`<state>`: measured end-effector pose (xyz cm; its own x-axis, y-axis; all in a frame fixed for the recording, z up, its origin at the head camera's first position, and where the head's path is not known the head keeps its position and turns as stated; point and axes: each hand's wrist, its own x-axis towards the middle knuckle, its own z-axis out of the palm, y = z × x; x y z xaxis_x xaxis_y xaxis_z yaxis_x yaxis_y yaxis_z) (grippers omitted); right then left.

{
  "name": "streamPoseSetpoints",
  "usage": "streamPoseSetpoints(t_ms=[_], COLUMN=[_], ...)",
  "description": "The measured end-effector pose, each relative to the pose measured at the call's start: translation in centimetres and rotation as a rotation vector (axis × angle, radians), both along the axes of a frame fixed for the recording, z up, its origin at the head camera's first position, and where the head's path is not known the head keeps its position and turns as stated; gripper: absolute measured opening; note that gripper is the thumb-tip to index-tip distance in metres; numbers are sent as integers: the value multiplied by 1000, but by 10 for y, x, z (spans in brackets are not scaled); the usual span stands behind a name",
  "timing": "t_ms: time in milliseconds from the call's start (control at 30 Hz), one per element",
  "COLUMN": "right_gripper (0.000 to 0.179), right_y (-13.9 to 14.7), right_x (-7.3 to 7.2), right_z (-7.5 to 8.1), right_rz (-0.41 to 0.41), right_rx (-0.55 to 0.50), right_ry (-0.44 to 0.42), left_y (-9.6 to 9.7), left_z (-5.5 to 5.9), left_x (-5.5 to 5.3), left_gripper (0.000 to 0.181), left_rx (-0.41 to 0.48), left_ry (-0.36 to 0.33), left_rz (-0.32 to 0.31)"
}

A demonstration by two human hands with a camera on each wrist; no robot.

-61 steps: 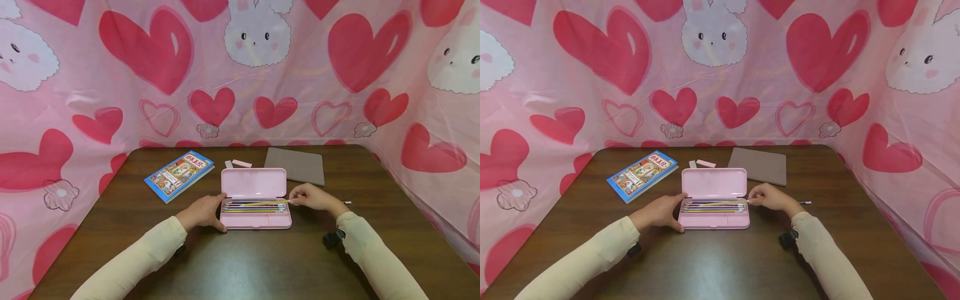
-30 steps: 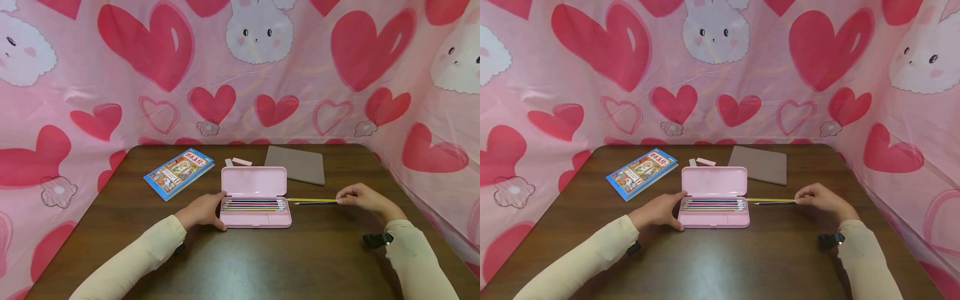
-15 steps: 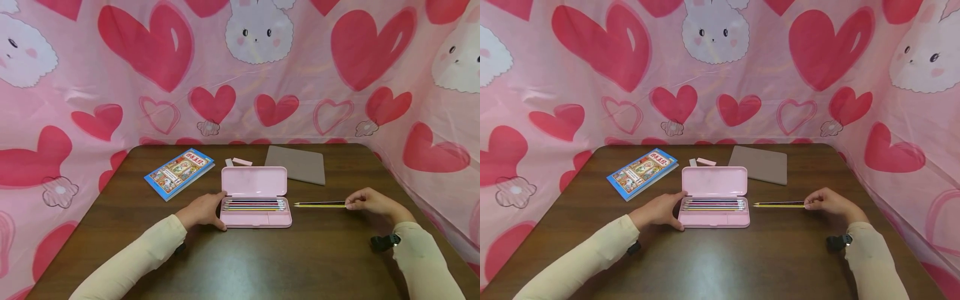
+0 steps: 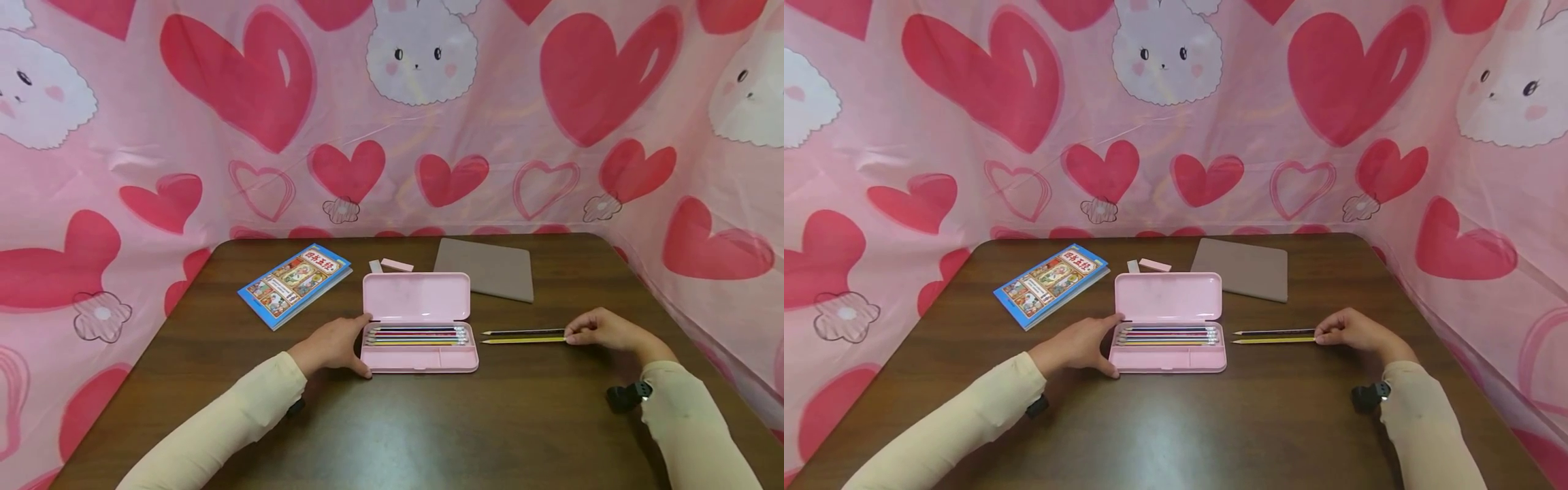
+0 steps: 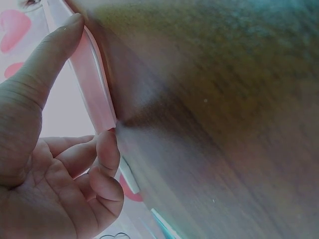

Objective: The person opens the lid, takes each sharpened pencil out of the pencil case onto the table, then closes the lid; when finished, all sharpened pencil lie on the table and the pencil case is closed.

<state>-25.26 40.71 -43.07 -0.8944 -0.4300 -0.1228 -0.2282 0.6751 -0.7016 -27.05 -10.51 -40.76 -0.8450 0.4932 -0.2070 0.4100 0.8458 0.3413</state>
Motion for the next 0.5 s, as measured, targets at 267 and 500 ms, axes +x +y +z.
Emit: streamPoseSetpoints(t_ms=[267,500], right_gripper=[17,20], right_y=[-1,-2], right_x=[0,2], right_z=[-2,-1], right_rz=[-17,-56], right_rx=[-39,-30], right_ry=[7,3], left_y=[0,1], left_z=[0,0], left_x=[0,0], left_gripper=[105,105], left_rx=[-3,-1], left_ry=[4,-8], left_rz=[3,1])
